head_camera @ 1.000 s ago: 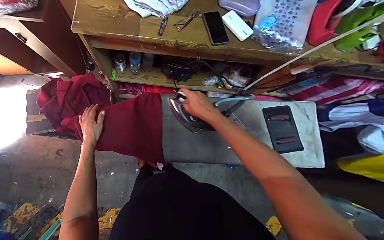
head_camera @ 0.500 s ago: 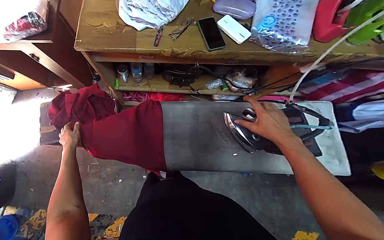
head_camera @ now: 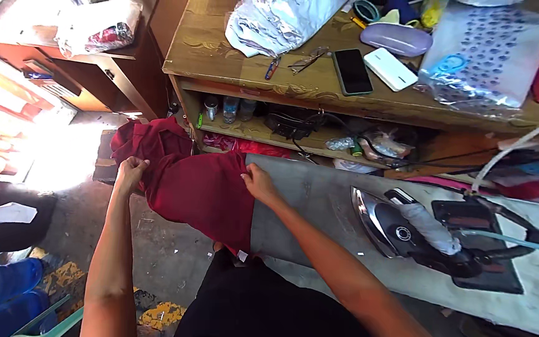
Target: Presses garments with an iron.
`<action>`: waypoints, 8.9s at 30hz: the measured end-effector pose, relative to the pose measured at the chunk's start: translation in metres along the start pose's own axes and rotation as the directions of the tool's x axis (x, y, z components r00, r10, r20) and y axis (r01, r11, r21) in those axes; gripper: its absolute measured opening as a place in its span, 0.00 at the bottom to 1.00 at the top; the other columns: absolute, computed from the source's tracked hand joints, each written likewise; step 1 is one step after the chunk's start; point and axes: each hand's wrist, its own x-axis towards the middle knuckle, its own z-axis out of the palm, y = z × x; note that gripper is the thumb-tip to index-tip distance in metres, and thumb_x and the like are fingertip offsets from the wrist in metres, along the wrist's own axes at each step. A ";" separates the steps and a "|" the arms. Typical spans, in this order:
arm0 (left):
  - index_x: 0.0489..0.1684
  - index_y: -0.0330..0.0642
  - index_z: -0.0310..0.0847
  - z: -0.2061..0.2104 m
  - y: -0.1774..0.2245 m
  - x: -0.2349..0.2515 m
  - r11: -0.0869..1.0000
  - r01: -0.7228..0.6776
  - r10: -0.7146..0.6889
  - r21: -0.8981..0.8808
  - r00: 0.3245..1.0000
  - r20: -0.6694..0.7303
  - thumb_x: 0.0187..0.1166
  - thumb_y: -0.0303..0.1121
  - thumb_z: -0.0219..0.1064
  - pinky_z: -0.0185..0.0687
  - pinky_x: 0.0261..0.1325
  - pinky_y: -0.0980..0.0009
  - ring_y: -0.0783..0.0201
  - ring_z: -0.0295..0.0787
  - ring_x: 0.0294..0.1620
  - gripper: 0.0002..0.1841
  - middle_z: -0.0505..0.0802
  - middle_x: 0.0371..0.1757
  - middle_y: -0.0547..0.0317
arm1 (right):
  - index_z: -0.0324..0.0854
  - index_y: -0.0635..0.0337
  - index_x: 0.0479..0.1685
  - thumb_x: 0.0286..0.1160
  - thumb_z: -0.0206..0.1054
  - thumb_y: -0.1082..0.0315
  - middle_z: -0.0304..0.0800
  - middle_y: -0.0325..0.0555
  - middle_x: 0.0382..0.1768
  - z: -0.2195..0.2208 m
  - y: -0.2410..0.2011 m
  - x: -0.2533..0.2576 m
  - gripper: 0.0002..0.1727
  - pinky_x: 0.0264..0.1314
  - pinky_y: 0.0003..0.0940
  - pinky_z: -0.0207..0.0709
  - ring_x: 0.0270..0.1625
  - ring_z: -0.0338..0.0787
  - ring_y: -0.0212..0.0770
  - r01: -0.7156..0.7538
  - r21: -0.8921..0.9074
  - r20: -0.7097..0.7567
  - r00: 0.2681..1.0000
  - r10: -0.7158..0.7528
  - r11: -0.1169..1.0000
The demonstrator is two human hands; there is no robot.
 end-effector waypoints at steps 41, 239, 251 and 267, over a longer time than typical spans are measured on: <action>0.52 0.40 0.89 0.199 0.094 -0.189 0.851 -0.522 0.514 0.058 0.850 0.116 0.86 0.37 0.58 0.81 0.71 0.51 0.50 0.88 0.66 0.15 0.93 0.57 0.48 | 0.75 0.65 0.74 0.71 0.71 0.72 0.84 0.72 0.62 -0.110 0.039 0.014 0.28 0.67 0.73 0.73 0.67 0.83 0.73 -0.012 -0.527 0.023 0.999 0.029 0.850; 0.85 0.64 0.72 0.101 -0.025 0.003 0.750 -0.481 0.447 0.454 0.874 0.189 0.81 0.73 0.38 0.33 0.88 0.29 0.45 0.60 0.91 0.40 0.75 0.87 0.57 | 0.75 0.44 0.76 0.76 0.63 0.63 0.92 0.58 0.45 0.008 -0.064 -0.172 0.26 0.42 0.65 0.82 0.45 0.93 0.64 -0.063 -0.516 0.138 0.978 0.155 0.854; 0.82 0.64 0.76 0.102 -0.026 -0.001 0.773 -0.464 0.443 0.432 0.883 0.156 0.81 0.74 0.40 0.36 0.89 0.31 0.46 0.66 0.88 0.39 0.81 0.82 0.55 | 0.77 0.52 0.75 0.67 0.69 0.64 0.91 0.60 0.58 -0.081 -0.048 0.026 0.30 0.53 0.68 0.82 0.59 0.91 0.64 -0.301 -0.470 -0.240 0.948 0.208 0.830; 0.84 0.63 0.73 0.099 -0.028 0.002 0.772 -0.465 0.431 0.434 0.884 0.180 0.80 0.74 0.40 0.34 0.89 0.31 0.46 0.62 0.91 0.40 0.77 0.86 0.57 | 0.78 0.42 0.71 0.69 0.69 0.74 0.88 0.56 0.35 -0.031 -0.040 -0.161 0.28 0.32 0.62 0.78 0.34 0.89 0.63 0.465 -0.524 0.575 0.811 -0.106 0.713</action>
